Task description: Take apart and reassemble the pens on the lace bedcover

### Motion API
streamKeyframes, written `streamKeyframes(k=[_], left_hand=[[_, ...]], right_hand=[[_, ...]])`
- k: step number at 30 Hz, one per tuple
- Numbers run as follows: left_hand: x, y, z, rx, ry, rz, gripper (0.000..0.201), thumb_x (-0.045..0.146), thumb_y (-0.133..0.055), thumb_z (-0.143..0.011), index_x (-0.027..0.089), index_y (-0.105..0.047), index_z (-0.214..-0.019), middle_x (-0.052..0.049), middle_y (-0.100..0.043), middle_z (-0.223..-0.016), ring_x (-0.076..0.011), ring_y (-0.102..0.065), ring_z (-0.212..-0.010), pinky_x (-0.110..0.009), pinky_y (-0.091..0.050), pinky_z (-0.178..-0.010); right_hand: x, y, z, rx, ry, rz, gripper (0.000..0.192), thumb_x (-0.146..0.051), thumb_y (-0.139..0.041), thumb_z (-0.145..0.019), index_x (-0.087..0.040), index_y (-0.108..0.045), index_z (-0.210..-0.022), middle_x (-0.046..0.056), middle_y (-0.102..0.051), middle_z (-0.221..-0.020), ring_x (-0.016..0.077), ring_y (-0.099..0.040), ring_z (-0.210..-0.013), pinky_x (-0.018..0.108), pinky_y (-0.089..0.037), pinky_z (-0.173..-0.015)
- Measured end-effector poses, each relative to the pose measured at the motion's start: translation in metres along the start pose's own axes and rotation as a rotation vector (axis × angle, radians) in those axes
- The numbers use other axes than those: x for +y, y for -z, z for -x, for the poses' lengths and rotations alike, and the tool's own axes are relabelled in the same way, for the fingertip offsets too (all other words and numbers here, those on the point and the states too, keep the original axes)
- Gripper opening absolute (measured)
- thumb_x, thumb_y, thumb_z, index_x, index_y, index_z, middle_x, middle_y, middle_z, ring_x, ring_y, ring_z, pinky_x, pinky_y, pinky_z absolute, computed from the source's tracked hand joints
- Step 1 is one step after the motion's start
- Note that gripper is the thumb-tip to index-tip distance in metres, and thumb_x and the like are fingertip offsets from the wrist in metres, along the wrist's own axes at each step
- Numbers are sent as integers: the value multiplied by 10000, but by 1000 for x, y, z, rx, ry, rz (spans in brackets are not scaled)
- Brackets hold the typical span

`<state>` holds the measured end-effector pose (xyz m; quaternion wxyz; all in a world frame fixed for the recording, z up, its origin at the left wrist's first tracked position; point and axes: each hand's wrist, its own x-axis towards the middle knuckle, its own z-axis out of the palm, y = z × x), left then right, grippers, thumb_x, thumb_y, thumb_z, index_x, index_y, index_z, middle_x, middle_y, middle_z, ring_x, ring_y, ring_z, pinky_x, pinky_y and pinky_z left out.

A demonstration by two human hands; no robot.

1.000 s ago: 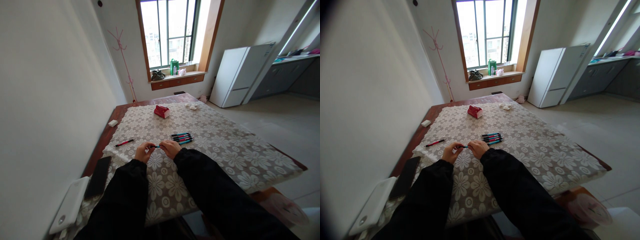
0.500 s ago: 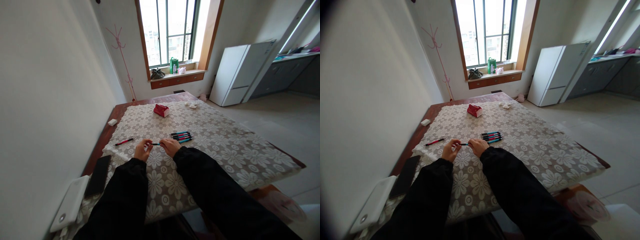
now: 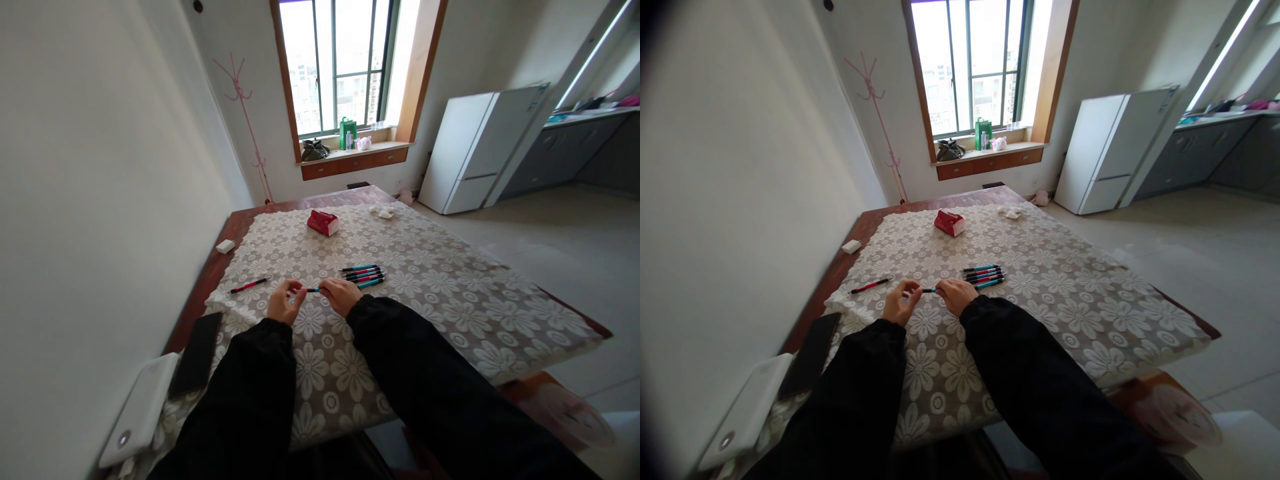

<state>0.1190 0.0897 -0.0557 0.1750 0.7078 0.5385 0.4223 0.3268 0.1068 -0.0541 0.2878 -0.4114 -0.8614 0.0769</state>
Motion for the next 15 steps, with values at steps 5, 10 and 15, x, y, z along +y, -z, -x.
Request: streamKeyframes(k=[5, 10, 15], left_hand=[[-2, 0, -1, -33, 5, 0, 203, 379, -517, -852, 205, -614, -809, -21, -670, -765, -162, -607, -717, -289, -472, -683], [0, -1, -1, 40, 9, 8, 239, 420, -550, -835, 205, -599, -927, -25, -683, -833, -167, -619, -741, -283, -466, -672], [-2, 0, -1, -58, 30, -57, 308, 415, -455, -894, 207, -616, -733, -18, -659, -699, -161, -595, -663, -271, -452, -623]], right_hand=[[2, -2, 0, 1, 8, 1, 107, -233, -496, -944, -205, -599, -954, 44, -681, -913, 148, -627, -844, 230, -420, -763], [2, -1, 0, 9, 13, 0, 91, -232, -509, -942, -205, -596, -950, 42, -680, -919, 148, -628, -859, 227, -416, -765], [-1, 2, -1, -1, 15, 13, 87, -229, -516, -938, -197, -597, -941, 42, -679, -908, 152, -623, -846, 229, -415, -753]])
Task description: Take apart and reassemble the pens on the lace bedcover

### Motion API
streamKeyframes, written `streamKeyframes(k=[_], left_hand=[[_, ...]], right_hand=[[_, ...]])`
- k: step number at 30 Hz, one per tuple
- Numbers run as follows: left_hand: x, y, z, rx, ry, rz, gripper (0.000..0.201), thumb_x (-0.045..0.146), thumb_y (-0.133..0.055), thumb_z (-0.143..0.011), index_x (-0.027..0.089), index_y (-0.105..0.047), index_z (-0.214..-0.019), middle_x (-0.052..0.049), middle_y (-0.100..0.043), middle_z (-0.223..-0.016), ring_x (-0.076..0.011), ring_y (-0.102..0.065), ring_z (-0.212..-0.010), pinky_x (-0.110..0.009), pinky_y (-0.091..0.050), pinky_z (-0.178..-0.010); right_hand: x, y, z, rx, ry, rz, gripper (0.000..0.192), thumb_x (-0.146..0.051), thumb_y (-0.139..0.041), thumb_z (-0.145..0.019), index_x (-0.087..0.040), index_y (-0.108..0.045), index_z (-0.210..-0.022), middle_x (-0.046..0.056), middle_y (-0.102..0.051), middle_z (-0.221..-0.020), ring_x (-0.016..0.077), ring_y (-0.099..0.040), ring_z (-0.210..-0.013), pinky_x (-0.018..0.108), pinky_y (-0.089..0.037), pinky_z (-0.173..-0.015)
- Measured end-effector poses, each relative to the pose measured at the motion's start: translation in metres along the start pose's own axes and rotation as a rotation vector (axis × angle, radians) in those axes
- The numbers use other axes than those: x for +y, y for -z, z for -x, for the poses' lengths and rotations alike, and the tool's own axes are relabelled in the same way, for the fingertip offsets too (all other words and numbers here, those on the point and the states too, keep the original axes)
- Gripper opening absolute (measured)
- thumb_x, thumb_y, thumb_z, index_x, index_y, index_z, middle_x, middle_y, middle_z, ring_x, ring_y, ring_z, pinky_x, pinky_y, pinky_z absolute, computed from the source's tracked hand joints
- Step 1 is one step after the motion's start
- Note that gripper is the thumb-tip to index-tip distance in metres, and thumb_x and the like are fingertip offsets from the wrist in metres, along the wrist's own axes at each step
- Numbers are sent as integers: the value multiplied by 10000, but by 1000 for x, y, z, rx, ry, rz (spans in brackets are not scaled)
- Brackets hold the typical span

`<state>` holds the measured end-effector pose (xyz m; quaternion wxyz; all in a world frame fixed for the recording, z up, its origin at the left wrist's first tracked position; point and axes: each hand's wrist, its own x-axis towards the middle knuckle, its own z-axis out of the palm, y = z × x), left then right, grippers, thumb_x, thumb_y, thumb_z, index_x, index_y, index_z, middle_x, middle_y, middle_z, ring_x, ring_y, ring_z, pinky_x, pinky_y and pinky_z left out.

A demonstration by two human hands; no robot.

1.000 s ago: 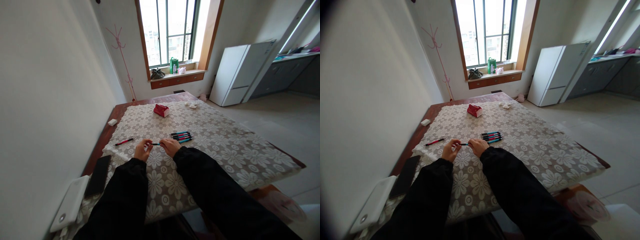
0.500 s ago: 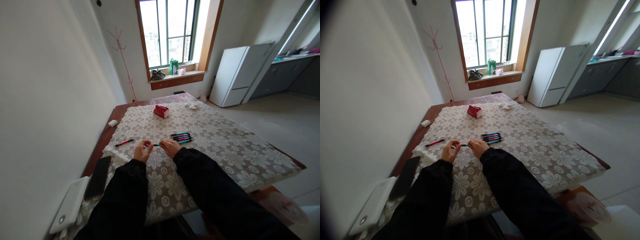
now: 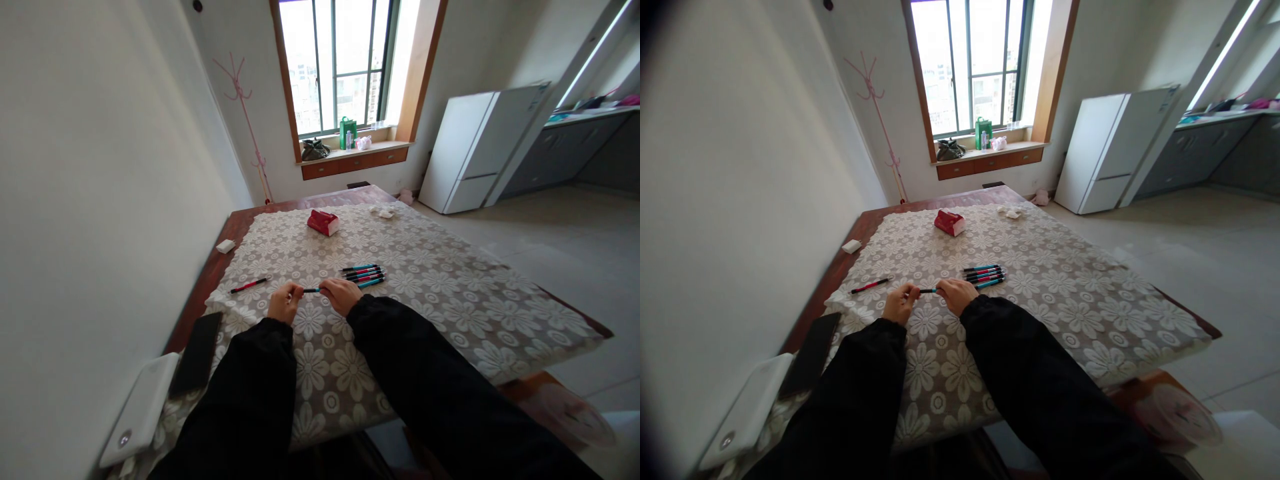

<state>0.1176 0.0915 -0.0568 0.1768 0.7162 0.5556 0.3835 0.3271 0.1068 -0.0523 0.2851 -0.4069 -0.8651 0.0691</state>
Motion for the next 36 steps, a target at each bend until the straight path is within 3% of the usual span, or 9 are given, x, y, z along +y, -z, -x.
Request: streamKeyframes(k=[3, 6, 10, 14, 20, 25, 32, 36], left_hand=[[1, -1, 0, 46, -75, 61, 185, 358, -518, -854, 214, -627, -895, -32, -685, -852, -168, -619, -761, -281, -476, -687], [4, -1, 1, 87, -53, 95, 230, 395, -502, -871, 218, -613, -967, -30, -697, -866, -165, -627, -759, -278, -470, -692], [3, 0, 1, 46, 50, 31, 449, 483, -350, -936, 206, -612, -700, -13, -650, -639, -154, -594, -606, -257, -417, -593], [1, 0, 2, -7, 85, -33, 565, 522, -318, -931, 206, -530, -514, 0, -538, -479, -142, -525, -506, -258, -363, -549], [1, -2, 1, 22, 146, -75, 571, 565, -337, -892, 198, -404, -460, 14, -400, -430, -125, -401, -463, -267, -269, -496], [0, 0, 0, 139, 200, -3, 541, 541, -361, -876, 199, -364, -457, 24, -341, -423, -116, -350, -458, -270, -244, -489], [-8, 4, -4, 305, 336, 188, 524, 528, -420, -844, 208, -349, -436, 33, -331, -404, -107, -321, -420, -273, -240, -461], [-12, 5, -5, 340, 338, 204, 530, 529, -441, -839, 207, -358, -425, 35, -334, -389, -107, -315, -414, -274, -239, -456]], right_hand=[[1, 0, 0, -5, -17, -4, 89, -231, -518, -937, -192, -597, -955, 44, -679, -904, 154, -623, -836, 232, -416, -744], [2, -2, 0, 4, 1, -17, 91, -230, -517, -938, -194, -596, -966, 45, -679, -918, 154, -617, -857, 236, -418, -762], [5, -4, 0, 37, 72, -26, 85, -242, -540, -931, -194, -598, -971, 49, -675, -936, 166, -594, -899, 251, -419, -802], [4, -2, -1, 53, 131, -12, 77, -253, -560, -925, -192, -600, -951, 52, -666, -924, 175, -571, -873, 272, -418, -801], [0, 0, -1, 105, 200, -15, 73, -265, -597, -903, -195, -593, -924, 49, -654, -885, 187, -557, -847, 298, -419, -798], [3, 0, -1, 125, 190, -57, 125, -251, -625, -879, -194, -576, -979, 48, -653, -920, 195, -564, -877, 301, -432, -805], [8, 7, -2, 206, 123, -67, 73, -219, -596, -883, -192, -585, -950, 51, -637, -865, 190, -562, -836, 299, -436, -783], [9, 8, -2, 205, 128, -78, 60, -236, -576, -897, -195, -591, -938, 50, -630, -837, 187, -558, -824, 296, -435, -776]])
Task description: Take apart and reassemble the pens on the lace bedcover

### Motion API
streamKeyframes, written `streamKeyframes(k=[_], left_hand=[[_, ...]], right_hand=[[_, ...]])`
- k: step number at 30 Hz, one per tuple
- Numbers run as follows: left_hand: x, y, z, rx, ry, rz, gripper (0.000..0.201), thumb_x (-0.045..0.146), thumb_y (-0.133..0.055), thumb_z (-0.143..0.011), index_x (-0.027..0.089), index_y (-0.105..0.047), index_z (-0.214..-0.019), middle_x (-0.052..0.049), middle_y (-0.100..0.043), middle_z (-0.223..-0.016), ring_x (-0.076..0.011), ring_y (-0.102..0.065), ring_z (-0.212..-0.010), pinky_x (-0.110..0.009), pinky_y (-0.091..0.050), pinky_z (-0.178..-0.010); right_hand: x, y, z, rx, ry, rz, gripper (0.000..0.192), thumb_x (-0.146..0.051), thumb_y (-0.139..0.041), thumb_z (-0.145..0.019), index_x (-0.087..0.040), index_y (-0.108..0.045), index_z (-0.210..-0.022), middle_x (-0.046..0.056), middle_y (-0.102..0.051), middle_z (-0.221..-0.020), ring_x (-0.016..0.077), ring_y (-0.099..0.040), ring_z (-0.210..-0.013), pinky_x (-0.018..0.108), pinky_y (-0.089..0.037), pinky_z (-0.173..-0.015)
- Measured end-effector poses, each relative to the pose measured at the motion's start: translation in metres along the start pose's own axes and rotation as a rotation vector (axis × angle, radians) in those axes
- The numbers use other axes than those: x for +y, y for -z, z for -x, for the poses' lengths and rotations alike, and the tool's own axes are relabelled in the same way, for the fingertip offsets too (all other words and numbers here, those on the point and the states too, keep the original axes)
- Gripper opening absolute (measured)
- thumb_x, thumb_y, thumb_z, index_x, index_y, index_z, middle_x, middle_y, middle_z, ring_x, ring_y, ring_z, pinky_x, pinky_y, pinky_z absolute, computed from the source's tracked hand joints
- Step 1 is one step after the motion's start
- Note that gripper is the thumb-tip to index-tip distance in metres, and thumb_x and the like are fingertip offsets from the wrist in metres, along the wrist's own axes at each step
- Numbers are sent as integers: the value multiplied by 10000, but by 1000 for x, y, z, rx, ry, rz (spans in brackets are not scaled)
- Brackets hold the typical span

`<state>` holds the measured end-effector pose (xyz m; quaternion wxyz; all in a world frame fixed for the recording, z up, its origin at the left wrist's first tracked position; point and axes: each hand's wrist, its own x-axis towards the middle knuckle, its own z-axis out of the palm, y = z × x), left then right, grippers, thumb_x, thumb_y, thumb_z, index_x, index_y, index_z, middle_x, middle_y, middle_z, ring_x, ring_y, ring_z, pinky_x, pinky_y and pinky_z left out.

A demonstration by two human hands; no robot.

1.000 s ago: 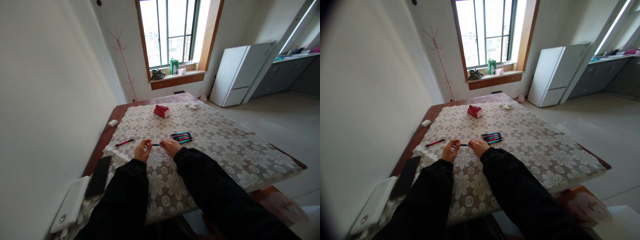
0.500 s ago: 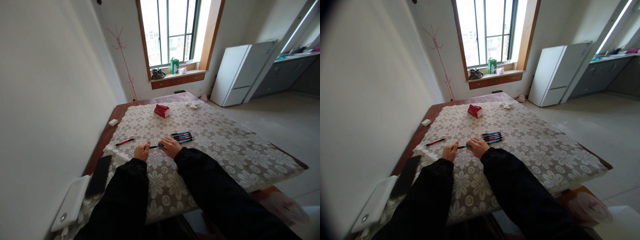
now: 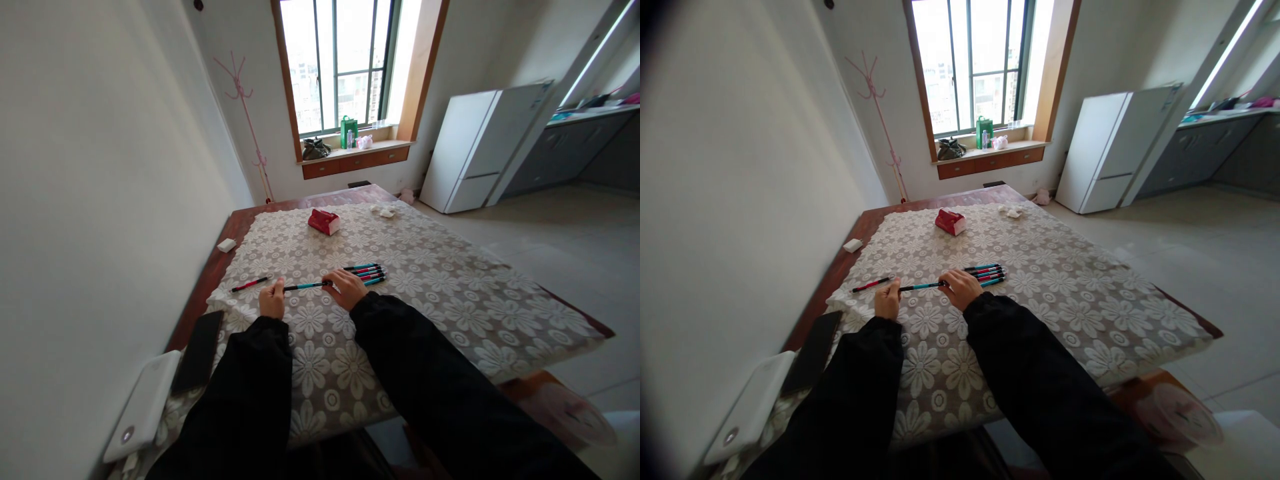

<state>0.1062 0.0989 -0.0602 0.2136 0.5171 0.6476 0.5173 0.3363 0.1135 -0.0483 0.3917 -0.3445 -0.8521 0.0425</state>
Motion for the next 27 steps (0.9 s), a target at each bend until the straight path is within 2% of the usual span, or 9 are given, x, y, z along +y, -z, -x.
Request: streamKeyframes(k=[9, 15, 18, 23, 27], left_hand=[[4, 1, 2, 29, -47, -57, 552, 524, -410, -862, 209, -337, -415, 35, -299, -382, -109, -307, -414, -285, -222, -464], [4, 1, 3, 49, -67, -91, 560, 534, -396, -865, 212, -331, -411, 33, -287, -381, -112, -298, -412, -288, -212, -459], [3, 1, 3, 56, -74, -100, 547, 520, -412, -853, 211, -337, -408, 33, -292, -384, -111, -304, -414, -286, -221, -462], [4, 1, 3, 35, -35, -75, 521, 493, -429, -840, 209, -345, -411, 33, -309, -388, -110, -318, -412, -278, -238, -458], [7, 1, 5, 46, -36, -76, 518, 489, -427, -839, 207, -341, -414, 34, -310, -390, -107, -317, -413, -281, -239, -461]], right_hand=[[0, -1, 1, -47, 17, -11, 149, -289, -482, -952, -190, -574, -890, 61, -633, -836, 183, -557, -809, 284, -406, -755], [-5, -2, 4, -175, -81, 47, 343, -301, -354, -993, -180, -535, -728, 16, -553, -634, 132, -490, -586, 262, -318, -594], [-7, -2, 3, -131, -65, 26, 352, -320, -359, -996, -181, -538, -726, 26, -562, -660, 140, -504, -621, 263, -335, -613], [-6, -1, 0, 9, -2, -81, 165, -309, -461, -962, -184, -563, -925, 66, -617, -852, 175, -542, -804, 271, -408, -738], [-5, -1, 1, -29, -5, -40, 220, -320, -444, -967, -183, -570, -849, 56, -614, -791, 170, -543, -761, 268, -393, -715]])
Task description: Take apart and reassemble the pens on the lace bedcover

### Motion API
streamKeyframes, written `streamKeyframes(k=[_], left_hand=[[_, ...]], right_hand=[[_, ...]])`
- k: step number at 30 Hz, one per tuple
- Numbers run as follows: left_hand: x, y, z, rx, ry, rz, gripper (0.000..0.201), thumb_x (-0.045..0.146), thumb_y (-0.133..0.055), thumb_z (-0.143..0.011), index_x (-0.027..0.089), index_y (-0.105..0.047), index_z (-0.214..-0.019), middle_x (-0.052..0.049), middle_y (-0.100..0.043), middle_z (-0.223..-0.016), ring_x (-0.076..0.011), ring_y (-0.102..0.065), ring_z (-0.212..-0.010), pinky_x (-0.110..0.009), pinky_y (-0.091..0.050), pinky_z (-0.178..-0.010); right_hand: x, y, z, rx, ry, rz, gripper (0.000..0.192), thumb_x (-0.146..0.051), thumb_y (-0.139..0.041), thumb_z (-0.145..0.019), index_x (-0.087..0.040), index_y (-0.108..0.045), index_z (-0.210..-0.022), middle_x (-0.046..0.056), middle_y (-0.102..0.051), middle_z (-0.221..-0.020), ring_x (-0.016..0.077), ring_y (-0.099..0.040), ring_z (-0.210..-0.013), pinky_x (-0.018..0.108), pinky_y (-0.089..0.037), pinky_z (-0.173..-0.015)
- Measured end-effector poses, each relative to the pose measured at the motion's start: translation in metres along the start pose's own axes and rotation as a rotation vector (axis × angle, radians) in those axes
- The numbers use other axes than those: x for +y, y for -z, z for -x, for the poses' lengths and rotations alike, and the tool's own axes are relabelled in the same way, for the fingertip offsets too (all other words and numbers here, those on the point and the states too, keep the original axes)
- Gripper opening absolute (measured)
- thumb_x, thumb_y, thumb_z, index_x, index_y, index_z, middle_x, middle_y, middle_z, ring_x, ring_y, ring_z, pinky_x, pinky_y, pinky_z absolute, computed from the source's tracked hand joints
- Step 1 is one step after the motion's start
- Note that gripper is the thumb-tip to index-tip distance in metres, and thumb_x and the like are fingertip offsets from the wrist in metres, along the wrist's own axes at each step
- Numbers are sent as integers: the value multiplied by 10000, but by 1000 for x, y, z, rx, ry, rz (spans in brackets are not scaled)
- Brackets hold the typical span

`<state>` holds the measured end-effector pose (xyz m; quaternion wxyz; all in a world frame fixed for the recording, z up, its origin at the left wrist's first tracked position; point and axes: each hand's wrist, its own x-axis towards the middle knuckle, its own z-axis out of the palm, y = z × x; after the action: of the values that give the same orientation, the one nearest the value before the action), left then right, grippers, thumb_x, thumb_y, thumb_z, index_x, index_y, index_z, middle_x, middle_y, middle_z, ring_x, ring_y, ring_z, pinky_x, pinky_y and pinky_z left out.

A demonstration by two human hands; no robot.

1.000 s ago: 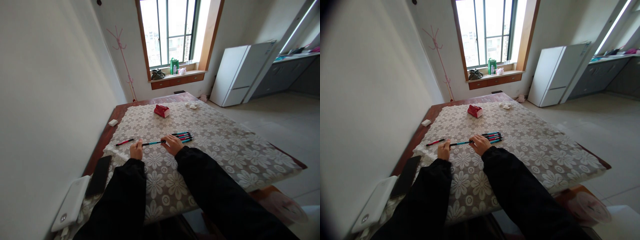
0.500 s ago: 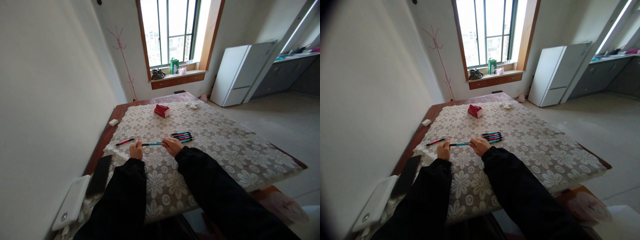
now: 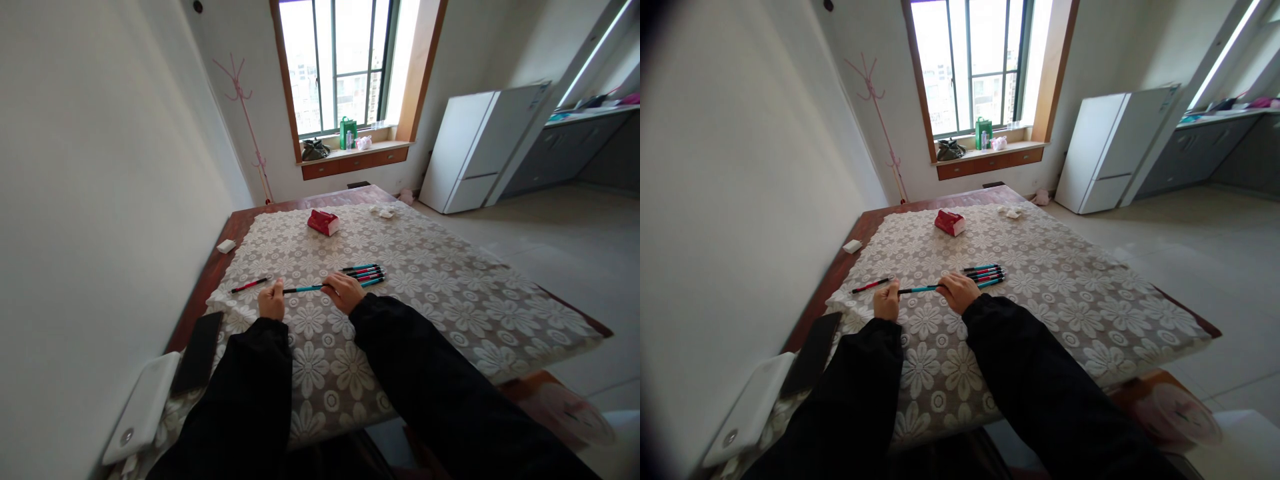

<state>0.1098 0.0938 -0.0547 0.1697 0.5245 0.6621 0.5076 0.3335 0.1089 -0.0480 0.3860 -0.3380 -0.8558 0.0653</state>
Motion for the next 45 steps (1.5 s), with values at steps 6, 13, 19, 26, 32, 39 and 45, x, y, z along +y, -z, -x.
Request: streamKeyframes(k=[6, 13, 19, 26, 32, 39, 45], left_hand=[[1, 1, 1, 26, -44, -38, 525, 482, -408, -848, 204, -323, -410, 34, -288, -397, -105, -315, -423, -278, -240, -475], [-2, 1, 0, 21, -54, -65, 524, 467, -404, -856, 207, -306, -412, 33, -272, -397, -109, -301, -424, -279, -229, -472], [-2, 1, 1, 31, -95, -97, 520, 452, -413, -856, 207, -269, -421, 34, -252, -405, -106, -278, -428, -287, -203, -474], [2, 2, 2, 31, -86, -88, 533, 477, -395, -865, 205, -255, -429, 36, -236, -414, -102, -268, -428, -291, -196, -478], [5, 4, 2, 42, -106, -133, 535, 477, -392, -865, 203, -242, -431, 32, -231, -414, -105, -272, -433, -293, -196, -485], [2, 3, 2, 36, -90, -111, 535, 479, -386, -866, 205, -262, -424, 31, -243, -409, -107, -275, -437, -284, -205, -480], [6, 3, 3, 26, -102, -131, 525, 471, -401, -852, 205, -230, -434, 32, -223, -416, -108, -272, -439, -295, -188, -485]], right_hand=[[0, -3, 2, -132, -96, 47, 367, -311, -368, -992, -185, -543, -696, 21, -555, -626, 141, -515, -604, 254, -350, -608], [2, -5, 2, -29, -25, -1, 242, -321, -437, -971, -187, -579, -827, 53, -616, -768, 168, -558, -747, 266, -404, -706], [1, -4, 3, -69, -64, 41, 371, -334, -368, -994, -183, -556, -712, 31, -560, -650, 150, -518, -631, 261, -369, -629], [0, -3, 0, -1, -4, -35, 207, -320, -450, -965, -185, -575, -870, 58, -614, -794, 173, -553, -773, 266, -401, -723], [0, -3, 3, -146, -108, 65, 438, -340, -316, -1004, -183, -523, -651, 11, -510, -566, 133, -474, -540, 263, -284, -562], [0, -3, 0, 24, -33, -91, 197, -326, -439, -967, -187, -566, -906, 67, -612, -836, 176, -554, -801, 264, -408, -732], [1, -4, 3, -131, -104, 52, 406, -325, -346, -996, -183, -524, -659, 15, -522, -586, 135, -487, -560, 257, -323, -581]])
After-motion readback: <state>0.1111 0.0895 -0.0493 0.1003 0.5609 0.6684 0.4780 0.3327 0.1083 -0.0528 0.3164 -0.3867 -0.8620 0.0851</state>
